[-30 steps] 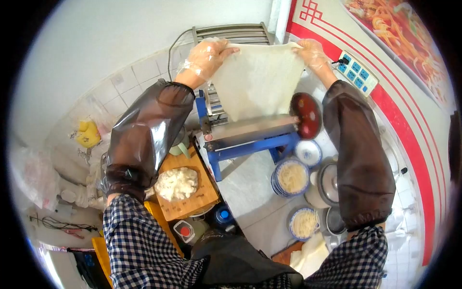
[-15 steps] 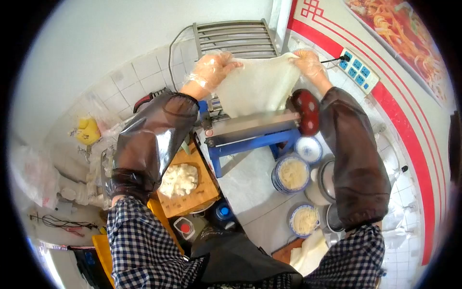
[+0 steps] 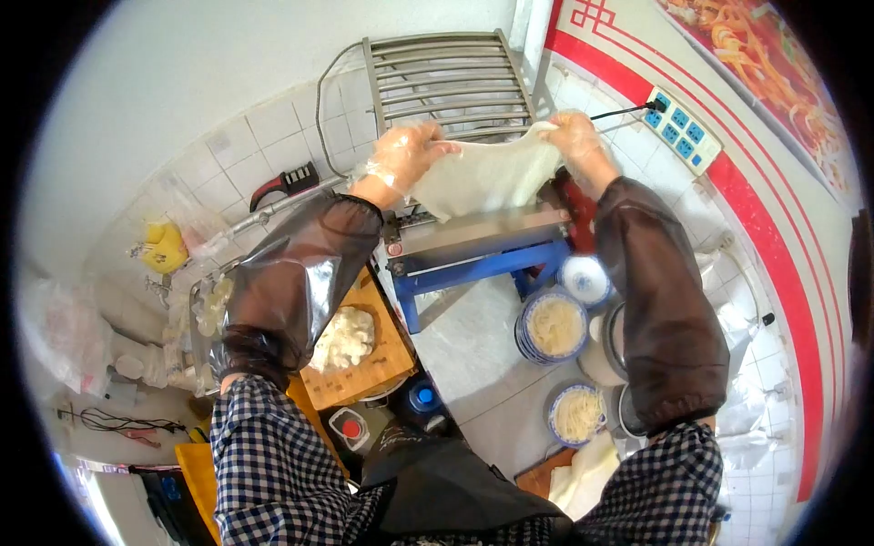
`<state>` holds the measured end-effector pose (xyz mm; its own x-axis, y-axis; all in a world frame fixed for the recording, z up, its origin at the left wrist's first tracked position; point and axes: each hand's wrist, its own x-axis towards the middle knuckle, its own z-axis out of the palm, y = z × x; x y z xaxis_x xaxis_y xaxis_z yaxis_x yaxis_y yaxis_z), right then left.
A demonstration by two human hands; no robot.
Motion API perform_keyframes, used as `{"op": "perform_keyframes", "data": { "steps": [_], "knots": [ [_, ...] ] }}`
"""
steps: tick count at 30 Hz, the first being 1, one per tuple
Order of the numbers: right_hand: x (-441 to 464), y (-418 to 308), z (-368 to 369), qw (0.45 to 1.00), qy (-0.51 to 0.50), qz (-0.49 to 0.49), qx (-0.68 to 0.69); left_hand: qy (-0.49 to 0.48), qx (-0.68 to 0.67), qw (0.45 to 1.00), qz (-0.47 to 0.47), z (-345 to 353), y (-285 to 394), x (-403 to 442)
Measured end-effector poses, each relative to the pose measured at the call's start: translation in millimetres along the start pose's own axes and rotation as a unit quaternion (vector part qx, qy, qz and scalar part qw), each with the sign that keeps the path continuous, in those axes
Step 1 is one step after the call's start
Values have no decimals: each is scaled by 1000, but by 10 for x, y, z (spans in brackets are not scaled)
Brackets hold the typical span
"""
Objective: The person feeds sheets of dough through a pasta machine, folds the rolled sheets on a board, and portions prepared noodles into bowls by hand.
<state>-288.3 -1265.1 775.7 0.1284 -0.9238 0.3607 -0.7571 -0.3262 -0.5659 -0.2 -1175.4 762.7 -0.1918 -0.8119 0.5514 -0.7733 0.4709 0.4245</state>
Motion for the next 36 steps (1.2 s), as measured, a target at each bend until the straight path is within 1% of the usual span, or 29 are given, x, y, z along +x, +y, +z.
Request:
{"op": "perform_keyframes", "data": {
  "steps": [3,5,7,9,11,12,14,15,17,20,23,25,27,28,29,30,31,32,33,34,35,36],
  "knots": [
    [12,104,98,999,23,-19,-31,-8,-22,1000,14,46,-39,-35],
    [29,148,142,998,-22,-10,-50,-13,-23,1000,6,76,-43,-70],
    [22,183,187,999,-22,1,-45,-17,-24,1000,-2,108,-29,-97],
    [-1,186,226,999,-23,12,-40,-48,-37,998,-25,140,-28,-108],
    [-50,160,237,996,-23,-2,-86,-54,-23,998,-20,179,-54,-117],
    [-81,129,234,996,-23,-2,-86,-59,-7,998,-14,209,-75,-121],
    [-102,141,247,996,-42,57,-63,-55,-9,998,-4,275,-116,-139],
    [-72,223,298,996,-42,57,-63,-51,-11,999,5,304,-138,-144],
    [-51,308,398,996,-41,10,-73,-50,7,999,13,347,-162,-167],
    [-27,397,458,995,-47,15,-92,-48,29,998,34,421,-212,-189],
    [116,666,673,994,-33,5,-100,-54,47,996,51,510,-270,-220],
    [-80,520,538,996,-30,-8,-78,-61,60,995,56,565,-284,-271],
    [-438,434,521,998,-28,-23,-56,8,86,994,69,631,-249,-431],
    [-662,430,547,997,51,-45,23,83,29,992,90,636,-169,-564],
    [-907,415,571,984,131,-66,100,158,-29,981,111,635,-56,-739],
    [-1257,314,611,969,227,-84,38,174,-53,981,66,593,109,-995],
    [-1561,447,818,948,161,63,269,167,-117,979,-9,745,139,-1333],
    [-1882,483,1048,907,152,139,366,202,-121,972,-3,992,103,-1683],
    [-2202,781,1489,916,142,138,348,150,-172,971,-71,1089,262,-1982],
    [-2453,1094,1932,892,81,203,395,115,-255,947,-159,1409,313,-2276],
    [-2678,1378,2353,953,141,113,243,104,-275,937,-187,1675,304,-2454],
    [-2649,1676,2666,953,138,119,244,99,-273,937,-192,1868,271,-2454]
  ]
}}
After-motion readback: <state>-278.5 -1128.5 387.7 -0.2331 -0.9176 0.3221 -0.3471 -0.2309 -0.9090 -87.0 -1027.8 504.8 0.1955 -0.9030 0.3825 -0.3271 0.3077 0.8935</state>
